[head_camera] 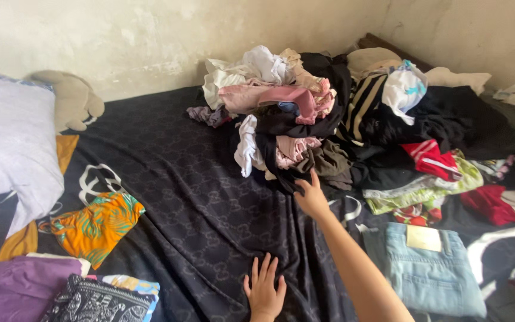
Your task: The person picks up various items of clothing from a pile on a bed, smooths them out, folds them into rectangular shapes, and stacks them to one side.
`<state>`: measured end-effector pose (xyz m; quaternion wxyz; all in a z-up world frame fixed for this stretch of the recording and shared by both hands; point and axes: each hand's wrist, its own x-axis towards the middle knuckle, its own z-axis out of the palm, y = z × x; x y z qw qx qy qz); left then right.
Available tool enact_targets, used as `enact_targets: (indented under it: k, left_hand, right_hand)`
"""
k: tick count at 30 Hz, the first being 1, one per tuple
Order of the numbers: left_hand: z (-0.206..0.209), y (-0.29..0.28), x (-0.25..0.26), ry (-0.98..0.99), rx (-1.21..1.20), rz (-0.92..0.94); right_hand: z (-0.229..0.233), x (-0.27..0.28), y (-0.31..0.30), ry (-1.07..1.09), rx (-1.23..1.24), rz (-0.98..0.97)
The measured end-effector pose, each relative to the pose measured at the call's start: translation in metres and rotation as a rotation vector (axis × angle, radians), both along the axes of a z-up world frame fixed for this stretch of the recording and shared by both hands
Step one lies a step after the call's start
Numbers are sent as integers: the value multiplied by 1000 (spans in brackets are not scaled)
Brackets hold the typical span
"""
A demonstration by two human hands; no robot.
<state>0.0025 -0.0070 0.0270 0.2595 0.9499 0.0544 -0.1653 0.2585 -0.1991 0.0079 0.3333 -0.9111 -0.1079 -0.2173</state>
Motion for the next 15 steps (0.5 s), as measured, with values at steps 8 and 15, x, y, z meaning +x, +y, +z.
enact_targets:
  k: [8, 15]
  left_hand:
    - [-25, 3, 8, -22, -9, 23]
    - [-31, 0, 7, -167, -21, 57]
  right_hand:
    - [-26, 58, -11, 340, 1198, -24]
    - [-34, -70, 8, 613, 1232, 16]
